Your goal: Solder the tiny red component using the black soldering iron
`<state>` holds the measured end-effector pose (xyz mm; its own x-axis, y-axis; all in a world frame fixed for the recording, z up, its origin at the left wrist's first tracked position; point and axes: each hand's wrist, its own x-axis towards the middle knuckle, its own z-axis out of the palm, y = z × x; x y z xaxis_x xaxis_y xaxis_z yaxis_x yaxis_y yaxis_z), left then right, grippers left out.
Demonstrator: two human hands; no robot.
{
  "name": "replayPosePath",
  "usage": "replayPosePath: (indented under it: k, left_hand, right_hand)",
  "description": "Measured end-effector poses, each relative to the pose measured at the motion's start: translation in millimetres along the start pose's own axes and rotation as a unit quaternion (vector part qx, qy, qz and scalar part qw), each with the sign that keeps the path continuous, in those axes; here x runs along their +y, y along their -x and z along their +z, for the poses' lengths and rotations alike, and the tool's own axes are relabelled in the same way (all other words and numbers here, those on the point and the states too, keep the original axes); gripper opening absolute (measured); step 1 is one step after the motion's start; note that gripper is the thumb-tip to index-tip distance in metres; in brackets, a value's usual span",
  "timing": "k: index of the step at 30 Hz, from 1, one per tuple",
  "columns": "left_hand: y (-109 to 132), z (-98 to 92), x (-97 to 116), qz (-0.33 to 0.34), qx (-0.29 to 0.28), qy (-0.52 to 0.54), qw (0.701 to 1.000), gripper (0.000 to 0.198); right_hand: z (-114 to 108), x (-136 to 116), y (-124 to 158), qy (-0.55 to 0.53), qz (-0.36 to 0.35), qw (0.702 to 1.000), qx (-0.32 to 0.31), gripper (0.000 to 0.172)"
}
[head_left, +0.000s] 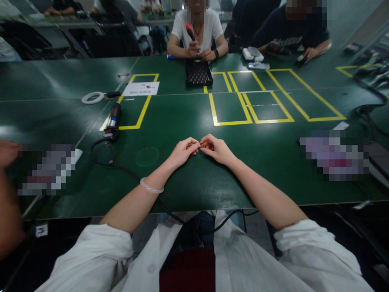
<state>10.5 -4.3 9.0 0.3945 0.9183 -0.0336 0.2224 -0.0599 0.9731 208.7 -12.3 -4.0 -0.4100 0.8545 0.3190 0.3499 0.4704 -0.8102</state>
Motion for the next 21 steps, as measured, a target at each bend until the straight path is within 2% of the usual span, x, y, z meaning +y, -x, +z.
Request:
replayPosePath:
  k: [7, 9, 11, 13, 15, 18, 20, 21]
  left_hand:
    - [-0.9, -3.6, -1.2, 0.019, 0.026, -0.015, 0.999, 0.034]
    - [-3.7, -11.5, -2.2, 0.026, 0.040, -0.030, 0.998, 0.035]
    - [-9.0, -28.9, -3.6, 0.037, 0.068, -0.055, 0.995, 0.035]
    - [-15.0, -58.0, -5.6, 0.046, 0.114, -0.109, 0.986, 0.036]
    - [-18.3, -97.7, -8.4, 0.043, 0.174, -0.213, 0.960, 0.035]
    - [-11.0, -165.2, -13.8, -0.003, 0.273, -0.406, 0.872, 0.042]
    - [1.5, -206.0, -18.5, -0.069, 0.330, -0.491, 0.803, 0.057]
    - [8.6, -223.5, -21.2, -0.112, 0.334, -0.517, 0.780, 0.063]
  right_hand:
    - [1.6, 12.6, -0.8, -0.091, 0.034, 0.995, 0.007, 0.022]
    - [2.1, 15.2, -1.4, -0.101, 0.045, 0.994, 0.006, 0.024]
    - [2.1, 16.4, -2.0, -0.098, 0.051, 0.994, 0.008, 0.024]
    - [1.7, 16.7, -2.5, -0.098, 0.057, 0.994, 0.011, 0.024]
    - [1.5, 16.8, -2.8, -0.105, 0.061, 0.993, 0.014, 0.025]
    - [1.9, 17.7, -3.0, -0.114, 0.064, 0.991, 0.014, 0.027]
    - [2.4, 18.4, -2.9, -0.115, 0.065, 0.991, 0.012, 0.026]
    - [2.5, 18.7, -2.8, -0.114, 0.066, 0.991, 0.011, 0.026]
